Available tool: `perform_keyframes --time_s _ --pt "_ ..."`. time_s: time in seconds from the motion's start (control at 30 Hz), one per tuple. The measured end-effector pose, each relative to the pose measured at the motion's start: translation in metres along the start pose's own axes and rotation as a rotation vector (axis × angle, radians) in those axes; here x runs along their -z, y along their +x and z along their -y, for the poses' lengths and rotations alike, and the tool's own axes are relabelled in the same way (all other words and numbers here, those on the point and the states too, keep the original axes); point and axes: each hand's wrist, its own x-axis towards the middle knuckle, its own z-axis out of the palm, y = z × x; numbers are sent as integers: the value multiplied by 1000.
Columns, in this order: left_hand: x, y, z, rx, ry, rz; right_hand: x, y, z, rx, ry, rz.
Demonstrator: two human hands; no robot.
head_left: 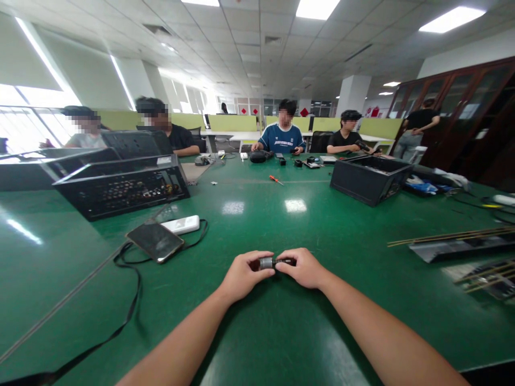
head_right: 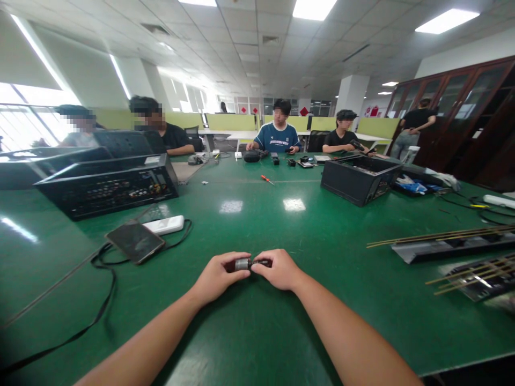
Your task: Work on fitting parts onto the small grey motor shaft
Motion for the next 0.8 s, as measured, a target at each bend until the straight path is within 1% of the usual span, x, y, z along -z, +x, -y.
perform_keyframes --time_s 0.8 --pt "0 -1 -3 52 -65 2 0 0 -3 -24 5 2"
